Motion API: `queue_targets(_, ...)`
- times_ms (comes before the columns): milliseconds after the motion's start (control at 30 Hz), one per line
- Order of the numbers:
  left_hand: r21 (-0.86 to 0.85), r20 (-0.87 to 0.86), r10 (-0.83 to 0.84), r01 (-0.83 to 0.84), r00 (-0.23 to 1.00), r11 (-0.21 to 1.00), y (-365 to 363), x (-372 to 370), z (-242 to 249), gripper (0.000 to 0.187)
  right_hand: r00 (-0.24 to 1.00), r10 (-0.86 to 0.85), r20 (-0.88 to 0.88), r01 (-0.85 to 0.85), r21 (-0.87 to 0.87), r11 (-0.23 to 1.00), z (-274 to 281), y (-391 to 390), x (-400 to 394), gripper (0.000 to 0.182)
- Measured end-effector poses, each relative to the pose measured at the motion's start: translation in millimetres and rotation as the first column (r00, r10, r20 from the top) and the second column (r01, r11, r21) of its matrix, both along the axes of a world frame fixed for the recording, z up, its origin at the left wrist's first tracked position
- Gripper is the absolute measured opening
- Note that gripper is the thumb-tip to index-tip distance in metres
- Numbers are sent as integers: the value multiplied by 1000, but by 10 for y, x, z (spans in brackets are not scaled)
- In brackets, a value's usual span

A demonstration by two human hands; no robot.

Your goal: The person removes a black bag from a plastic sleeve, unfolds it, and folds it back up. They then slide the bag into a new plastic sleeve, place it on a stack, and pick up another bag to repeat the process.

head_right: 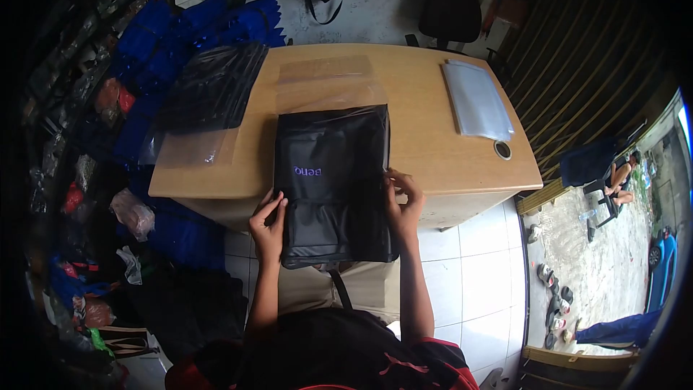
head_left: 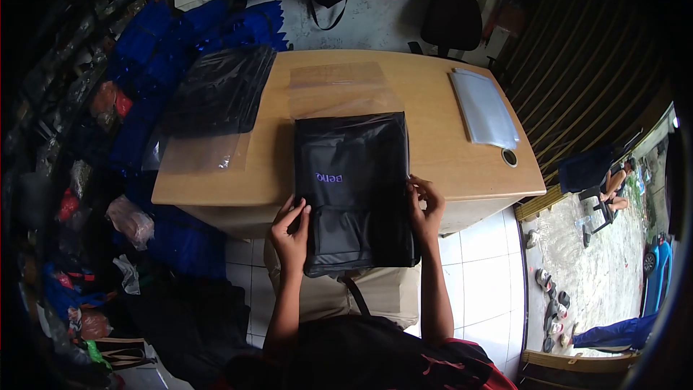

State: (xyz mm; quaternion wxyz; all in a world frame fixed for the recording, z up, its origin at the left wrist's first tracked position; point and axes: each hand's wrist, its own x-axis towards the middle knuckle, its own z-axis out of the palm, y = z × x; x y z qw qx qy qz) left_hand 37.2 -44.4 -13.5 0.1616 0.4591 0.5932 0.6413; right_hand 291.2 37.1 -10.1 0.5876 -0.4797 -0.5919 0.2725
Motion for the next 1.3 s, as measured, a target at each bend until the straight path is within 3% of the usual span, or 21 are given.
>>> queue_targets(100, 3, -135, 24, -23, 991, 1000, 15, -3, 47, 22, 995, -63, 78, 57, 85, 995, 60, -51, -12, 16)
queue_targets(167, -25, -137, 60, -65, 989, 998, 25, -1, 47, 22, 988, -31, -150, 28, -22, 999, 140, -82, -46, 13)
queue_targets(300, -59, -97, 54, -60, 994, 996, 70, -27, -20, 22, 988, -67, -137, 50, -122, 991, 118, -59, 38, 20)
queue_targets(367, -81, -80, 48, -54, 996, 995, 83, -59, -64, 23, 964, 155, -217, -204, -228, 952, -78, 38, 142, 24)
queue_targets(400, -64, -125, 45, -53, 991, 997, 85, -65, -26, 22, 968, 196, -156, -230, -235, 944, -7, 25, 153, 25)
queue_targets(433, -63, -126, 41, -49, 991, 997, 77, -96, -12, 22, 969, 192, -157, -226, -234, 946, 42, -12, 119, 25)
queue_targets(500, -123, -136, -130, 113, 982, 986, 37, -188, 7, 31, 941, 30, -338, -100, -192, 976, 176, -93, 10, 22)
queue_targets(633, -88, -82, -329, 322, 941, 943, -118, -258, 76, 46, 987, 85, -139, -104, -131, 986, 118, -43, 115, 24)
queue_targets(700, -87, 207, -394, 418, 895, 904, -157, -261, 70, 56, 985, 171, -14, -171, -137, 976, 98, -53, 152, 24)
queue_targets(767, -143, 286, -310, 361, 907, 922, -150, -259, -50, 53, 988, 155, -9, -155, -143, 978, 48, -94, 140, 23)
queue_targets(833, -88, 157, -279, 295, 947, 952, -121, -251, -94, 53, 991, 136, 2, -134, -146, 980, 67, -150, 110, 22)
queue_targets(933, -53, 110, -172, 178, 979, 983, -109, -128, -29, 44, 989, -77, 123, 92, -119, 989, 57, -192, 35, 15)
queue_targets(1033, -106, 72, -91, 98, 993, 989, -111, -88, -18, 39, 983, -139, 118, 154, -122, 981, 43, -211, 26, 14)
queue_targets(1167, -196, 143, -47, 75, 989, 978, -118, -61, 15, 38, 987, -151, 60, 160, -185, 970, -65, -215, 79, 14)
queue_targets(1233, -199, 155, -18, 49, 988, 979, -108, -59, 21, 38, 990, -37, -135, 14, -171, 985, -112, -196, 124, 20)
queue_targets(1300, -175, 83, -3, 17, 997, 984, -82, -93, -51, 37, 983, 36, -180, -64, -153, 986, -142, -218, 215, 24)
